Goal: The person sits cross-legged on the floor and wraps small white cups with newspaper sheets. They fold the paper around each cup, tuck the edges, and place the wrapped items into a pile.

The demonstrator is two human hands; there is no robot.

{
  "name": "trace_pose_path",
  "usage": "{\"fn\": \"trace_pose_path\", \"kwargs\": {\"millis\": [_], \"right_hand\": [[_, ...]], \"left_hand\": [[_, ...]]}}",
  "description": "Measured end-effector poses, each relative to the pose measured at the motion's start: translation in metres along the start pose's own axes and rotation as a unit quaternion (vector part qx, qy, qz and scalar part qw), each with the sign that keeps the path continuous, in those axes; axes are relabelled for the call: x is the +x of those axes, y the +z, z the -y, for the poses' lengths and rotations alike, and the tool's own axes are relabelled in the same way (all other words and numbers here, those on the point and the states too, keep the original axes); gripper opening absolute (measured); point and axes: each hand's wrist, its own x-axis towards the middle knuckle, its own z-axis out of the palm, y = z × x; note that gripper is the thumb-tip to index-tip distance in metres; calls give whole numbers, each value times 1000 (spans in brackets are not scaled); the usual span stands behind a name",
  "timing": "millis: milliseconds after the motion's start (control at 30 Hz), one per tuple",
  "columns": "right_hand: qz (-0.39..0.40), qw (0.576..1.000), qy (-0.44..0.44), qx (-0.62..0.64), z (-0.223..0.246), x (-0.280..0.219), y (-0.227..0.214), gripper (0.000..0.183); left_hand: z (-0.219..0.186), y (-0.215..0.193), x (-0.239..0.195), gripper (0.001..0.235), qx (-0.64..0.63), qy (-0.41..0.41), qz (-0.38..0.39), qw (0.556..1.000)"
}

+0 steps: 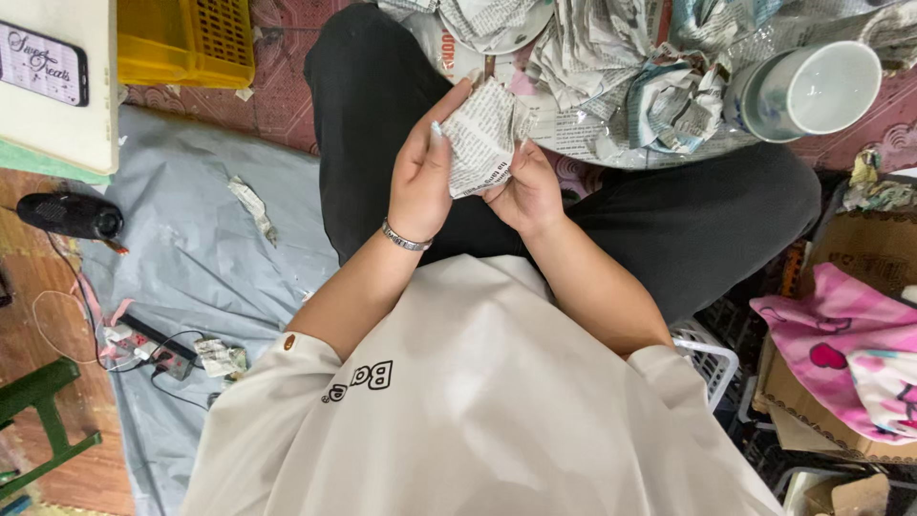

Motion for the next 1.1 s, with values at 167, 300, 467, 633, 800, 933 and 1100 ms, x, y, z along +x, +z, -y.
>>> {"fn": "trace_pose_path", "kwargs": {"millis": [167,300,467,633,800,933,1100], "right_hand": [[-47,999,-18,13,6,0,-6,56],[-55,997,-40,-27,11,-1,-3,53],[-54,996,-56,-45,13,1,3,54],[-127,985,-99,-66,16,8,9,52],[-148,966,-124,-171,20,11,7,54],[-125,959,-116,-226,16,16,1,57],[-156,854,-240,-435,5,9,-4,65]], "left_hand": [[0,16,10,47,65,6,-24,998],[-2,20,17,48,61,-14,-33,997],[16,13,28,53,-51,-38,-60,996],[45,4,38,54,-153,-64,-84,983],[48,-9,47,51,-159,-88,-107,977],[36,-18,40,52,-118,-46,-44,991],[38,-13,33,52,-164,-101,-41,980]]}}
